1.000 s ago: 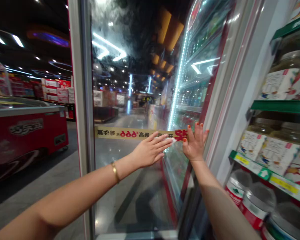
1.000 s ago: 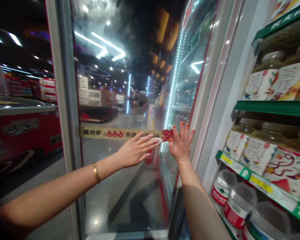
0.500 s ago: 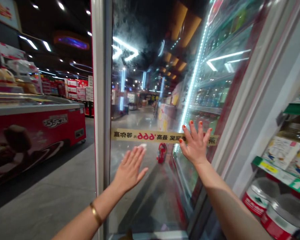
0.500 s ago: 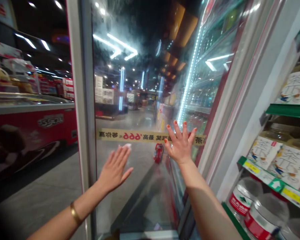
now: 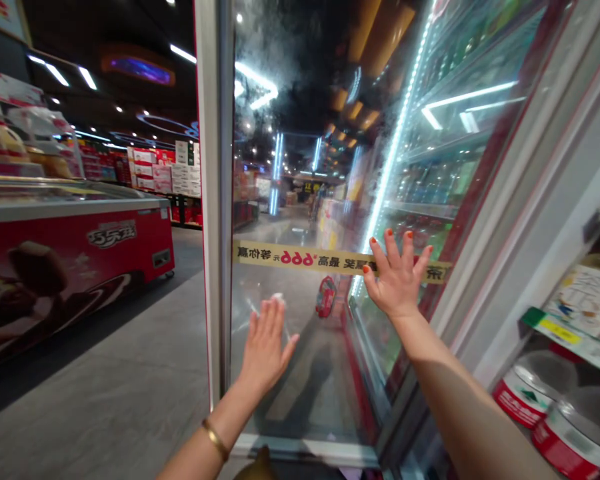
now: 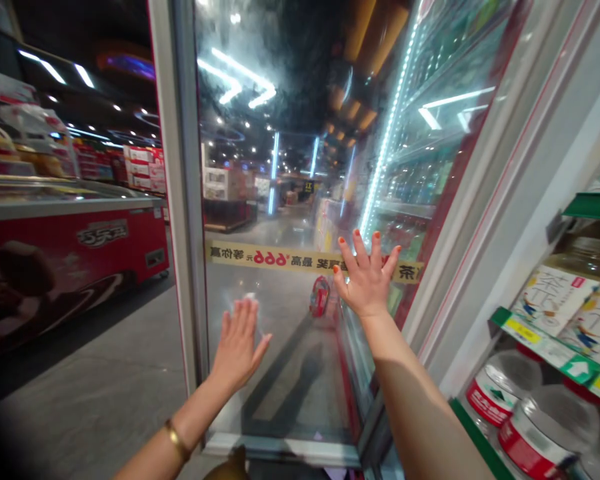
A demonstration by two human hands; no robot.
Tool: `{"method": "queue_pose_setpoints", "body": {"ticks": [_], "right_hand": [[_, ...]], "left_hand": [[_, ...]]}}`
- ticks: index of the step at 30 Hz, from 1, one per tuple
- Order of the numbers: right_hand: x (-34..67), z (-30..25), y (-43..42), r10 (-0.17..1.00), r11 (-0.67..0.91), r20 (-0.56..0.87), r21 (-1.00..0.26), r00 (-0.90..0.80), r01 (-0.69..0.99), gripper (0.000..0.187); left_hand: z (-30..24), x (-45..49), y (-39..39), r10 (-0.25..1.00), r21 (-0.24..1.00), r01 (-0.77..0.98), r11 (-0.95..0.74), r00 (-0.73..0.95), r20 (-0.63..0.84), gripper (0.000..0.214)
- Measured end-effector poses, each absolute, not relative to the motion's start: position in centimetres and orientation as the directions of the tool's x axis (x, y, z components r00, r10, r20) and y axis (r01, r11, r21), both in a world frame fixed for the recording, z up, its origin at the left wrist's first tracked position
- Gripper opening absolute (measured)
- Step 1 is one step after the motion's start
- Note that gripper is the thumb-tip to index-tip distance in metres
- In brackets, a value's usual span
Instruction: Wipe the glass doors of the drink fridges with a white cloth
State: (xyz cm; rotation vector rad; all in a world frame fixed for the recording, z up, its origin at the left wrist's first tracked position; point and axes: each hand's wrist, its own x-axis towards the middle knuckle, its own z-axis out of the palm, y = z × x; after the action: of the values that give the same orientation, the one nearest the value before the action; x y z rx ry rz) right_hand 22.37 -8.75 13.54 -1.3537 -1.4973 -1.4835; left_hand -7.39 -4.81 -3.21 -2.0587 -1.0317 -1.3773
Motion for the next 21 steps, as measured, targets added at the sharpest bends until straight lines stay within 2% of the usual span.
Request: {"method": "queue_pose_setpoints", "body": {"ticks": [2,4,6,9,11,13,17,18,19,21], "right_hand": [[22.2,13.6,-8.6,0.246,-0.173,0.932,0.314,-0.267,0.934,0.07],[22.1,13.6,-8.4,0.254,-0.18,0.932,0.309,-0.259,0.934,0.07],[22.1,13.6,-8.2,0.26,-0.188,0.934,0.299,-0.247,0.935,0.07],[22.3,13.6,-7.9,0.254,-0.197,0.934,0.306,-0.252,0.932,0.07],[22.3,13.6,-7.8,0.24,-0.208,0.934,0.316,-0.265,0.926,0.069],[22.2,13.6,-7.8,0.244,-0.219,0.933,0.319,-0.265,0.922,0.069],[22.0,13.7,-7.9,0.292,-0.21,0.927,0.301,-0.235,0.93,0.074],[22.0,13.8,-7.9,0.3,-0.202,0.927,0.292,-0.224,0.935,0.075],[22.0,13.8,-7.9,0.307,-0.19,0.927,0.282,-0.216,0.94,0.076],[22.0,13.9,-7.9,0.321,-0.167,0.924,0.272,-0.209,0.948,0.079]], "left_hand": [[-2.9,-9.5,-3.2,0.43,0.239,0.812,-0.532,0.016,0.903,0.087],[-1.5,-9.1,-1.8,0.475,0.358,0.792,-0.495,-0.099,0.875,0.09],[-0.7,-6.5,-1.6,0.457,0.319,0.773,-0.548,-0.042,0.889,0.093],[-2.6,-2.4,-2.9,0.317,0.056,0.714,-0.698,0.238,0.918,0.089],[-5.0,-2.2,-3.6,0.225,-0.067,0.665,-0.744,0.344,0.912,0.084],[-6.6,-3.8,-3.3,0.228,-0.035,0.679,-0.733,0.295,0.928,0.083],[-4.5,-5.8,-0.5,0.382,0.232,0.743,-0.628,0.035,0.923,0.091],[-3.6,-5.0,-0.2,0.408,0.255,0.746,-0.616,0.025,0.912,0.093],[-2.9,-3.9,-0.1,0.419,0.238,0.746,-0.622,0.06,0.906,0.094],[-2.7,-1.5,-1.0,0.314,0.003,0.678,-0.735,0.336,0.888,0.094]]}}
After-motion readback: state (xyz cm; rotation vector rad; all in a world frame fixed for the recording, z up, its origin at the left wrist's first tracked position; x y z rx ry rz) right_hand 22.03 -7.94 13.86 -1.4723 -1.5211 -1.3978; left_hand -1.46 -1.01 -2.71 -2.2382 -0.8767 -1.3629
